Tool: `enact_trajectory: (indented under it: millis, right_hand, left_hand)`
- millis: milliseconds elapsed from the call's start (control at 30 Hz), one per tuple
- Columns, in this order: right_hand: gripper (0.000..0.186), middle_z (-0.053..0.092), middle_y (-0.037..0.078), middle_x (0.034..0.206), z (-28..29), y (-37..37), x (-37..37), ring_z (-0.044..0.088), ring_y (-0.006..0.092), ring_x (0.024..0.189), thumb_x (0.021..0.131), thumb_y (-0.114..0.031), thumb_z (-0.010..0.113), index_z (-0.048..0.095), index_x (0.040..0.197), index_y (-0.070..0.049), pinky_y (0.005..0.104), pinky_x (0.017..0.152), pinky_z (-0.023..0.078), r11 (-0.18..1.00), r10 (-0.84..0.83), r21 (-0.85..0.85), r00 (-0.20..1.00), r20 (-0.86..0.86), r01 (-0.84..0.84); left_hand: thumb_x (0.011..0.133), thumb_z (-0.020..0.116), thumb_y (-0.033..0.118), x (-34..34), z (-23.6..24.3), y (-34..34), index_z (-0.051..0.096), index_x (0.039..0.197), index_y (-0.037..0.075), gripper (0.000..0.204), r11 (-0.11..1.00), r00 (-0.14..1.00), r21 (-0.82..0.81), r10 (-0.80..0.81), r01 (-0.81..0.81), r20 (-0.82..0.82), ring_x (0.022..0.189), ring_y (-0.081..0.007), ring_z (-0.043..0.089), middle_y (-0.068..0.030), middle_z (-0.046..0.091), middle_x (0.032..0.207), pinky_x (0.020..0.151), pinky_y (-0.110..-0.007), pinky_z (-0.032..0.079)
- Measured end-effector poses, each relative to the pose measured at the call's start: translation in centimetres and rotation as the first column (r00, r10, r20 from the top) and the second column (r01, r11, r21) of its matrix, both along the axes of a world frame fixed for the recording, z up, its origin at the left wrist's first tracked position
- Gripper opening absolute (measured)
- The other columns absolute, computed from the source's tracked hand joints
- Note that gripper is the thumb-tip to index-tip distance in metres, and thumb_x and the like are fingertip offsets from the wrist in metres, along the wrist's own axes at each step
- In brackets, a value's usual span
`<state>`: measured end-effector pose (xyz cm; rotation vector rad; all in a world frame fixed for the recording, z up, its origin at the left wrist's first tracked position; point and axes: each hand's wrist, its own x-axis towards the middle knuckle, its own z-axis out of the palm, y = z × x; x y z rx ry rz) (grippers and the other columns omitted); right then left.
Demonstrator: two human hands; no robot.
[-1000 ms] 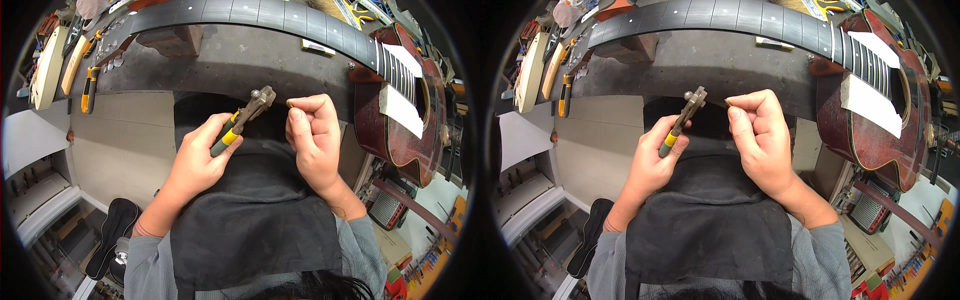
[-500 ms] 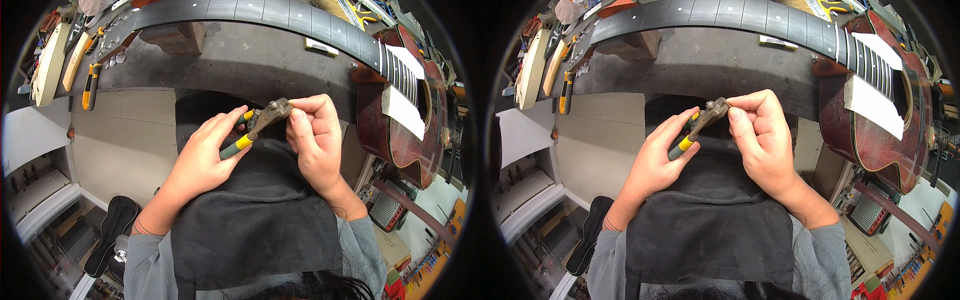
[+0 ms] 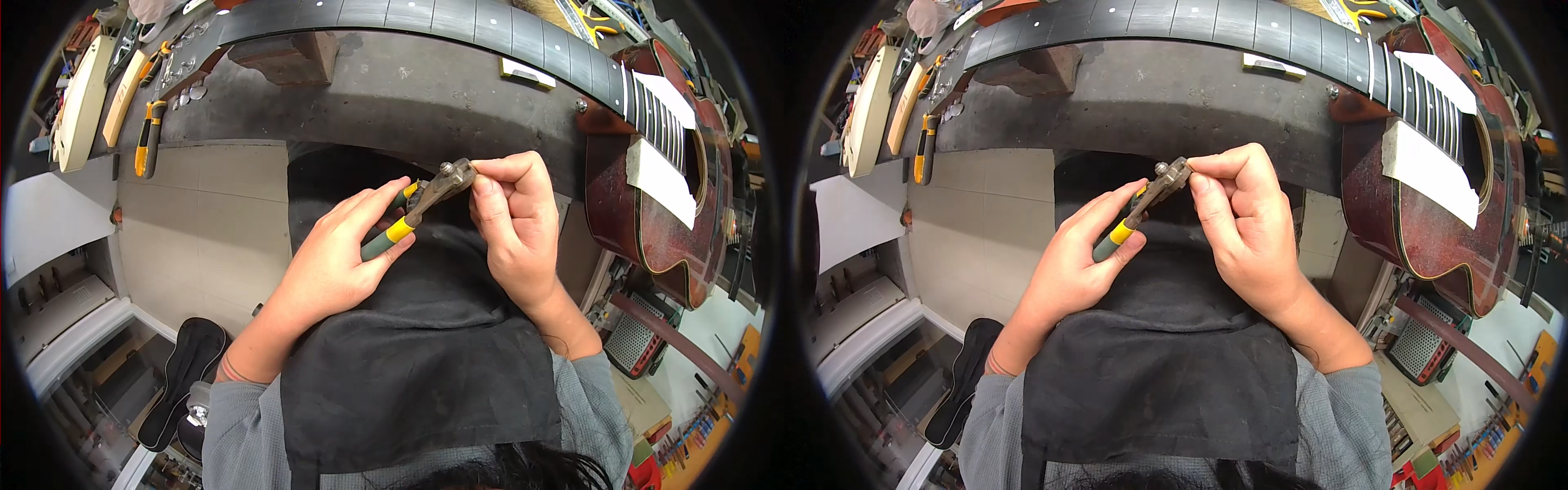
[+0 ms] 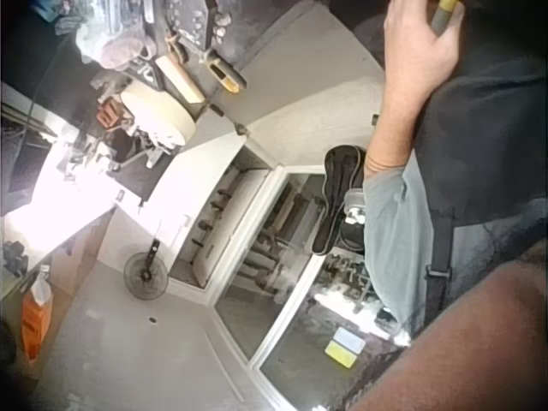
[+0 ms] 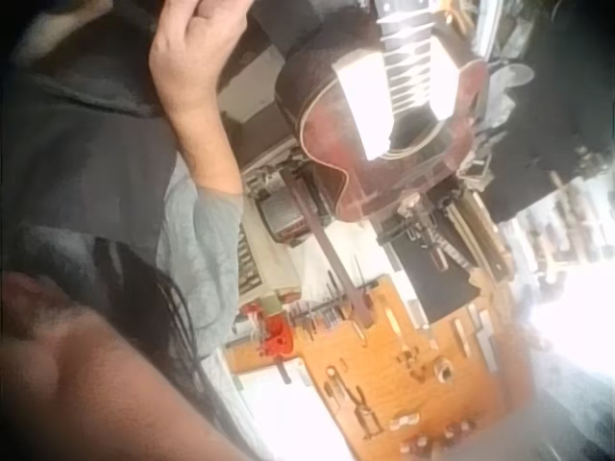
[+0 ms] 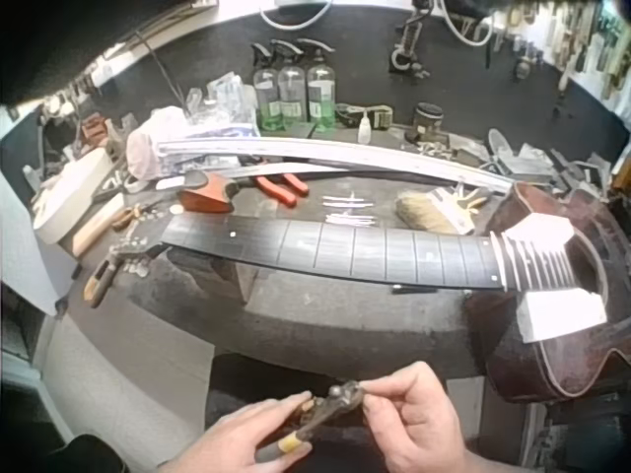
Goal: The person uses pliers to manipulate small metal components, likely fret wire or pins, on the neck of an acoustic guitar. They repeatedly pick up the wire, cut or bend it with the pliers, and place it into the fret slots on the guitar's fretboard.
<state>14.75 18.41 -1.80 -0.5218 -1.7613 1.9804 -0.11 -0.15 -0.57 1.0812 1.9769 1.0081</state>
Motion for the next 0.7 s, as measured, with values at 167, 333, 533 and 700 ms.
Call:
enact_trajectory:
  millis: [167, 333, 533, 700]
  right_hand:
    - [0.011, 0.067, -0.001, 0.104, 0.1, 0.1, -0.1, 0.055, 0.0009, 0.087, 0.118, -0.001, 0.060, 0.061, 0.128, 0.000, 0.0205, 0.075, 0.047, 0.998, 0.010, 0.063, 1.000, 0.015, -0.011]
    - [0.011, 0.062, -0.003, 0.102, -0.4, 0.0, 0.0, 0.052, 0.0010, 0.085, 0.117, -0.001, 0.061, 0.060, 0.128, -0.001, 0.0205, 0.074, 0.046, 0.998, -0.039, 0.042, 0.999, -0.030, 0.040]
    - [0.013, 0.059, -0.003, 0.101, 0.1, 0.0, -0.1, 0.050, 0.0019, 0.085, 0.118, -0.001, 0.059, 0.058, 0.131, -0.001, 0.0213, 0.074, 0.044, 0.997, -0.012, -0.073, 0.998, -0.061, 0.007]
    - [0.014, 0.059, -0.002, 0.102, 0.3, -0.1, 0.0, 0.050, 0.0020, 0.086, 0.119, -0.002, 0.057, 0.057, 0.133, -0.001, 0.0214, 0.075, 0.044, 0.994, 0.014, -0.107, 0.998, -0.062, -0.021]
  left_hand:
    - [0.104, 0.080, 0.011, 0.6, -1.0, -0.2, 0.064, 0.147, 0.000, 0.047, 0.998, 0.998, 0.038, 0.043, -0.045, 0.055, 0.117, -0.0416, 0.075, -0.0201, 0.076, 0.129, 0.103, -0.045, 0.058]
    - [0.106, 0.078, 0.009, 0.9, -1.6, -0.6, 0.067, 0.127, -0.001, 0.026, 0.981, 0.958, -0.044, 0.192, -0.187, 0.212, 0.100, -0.0377, 0.078, -0.0181, 0.079, 0.110, 0.093, -0.038, 0.058]
    - [0.109, 0.076, 0.015, -0.2, -0.9, -0.4, 0.067, 0.145, 0.004, 0.039, 0.988, 0.993, 0.100, 0.118, -0.118, 0.004, 0.109, -0.0230, 0.073, -0.0109, 0.075, 0.117, 0.101, -0.038, 0.055]
    - [0.098, 0.082, 0.007, -0.2, 0.0, 0.1, 0.060, 0.158, 0.006, 0.064, 0.999, 0.994, 0.051, 0.018, -0.013, -0.104, 0.128, -0.0350, 0.072, -0.0164, 0.073, 0.142, 0.113, -0.043, 0.054]
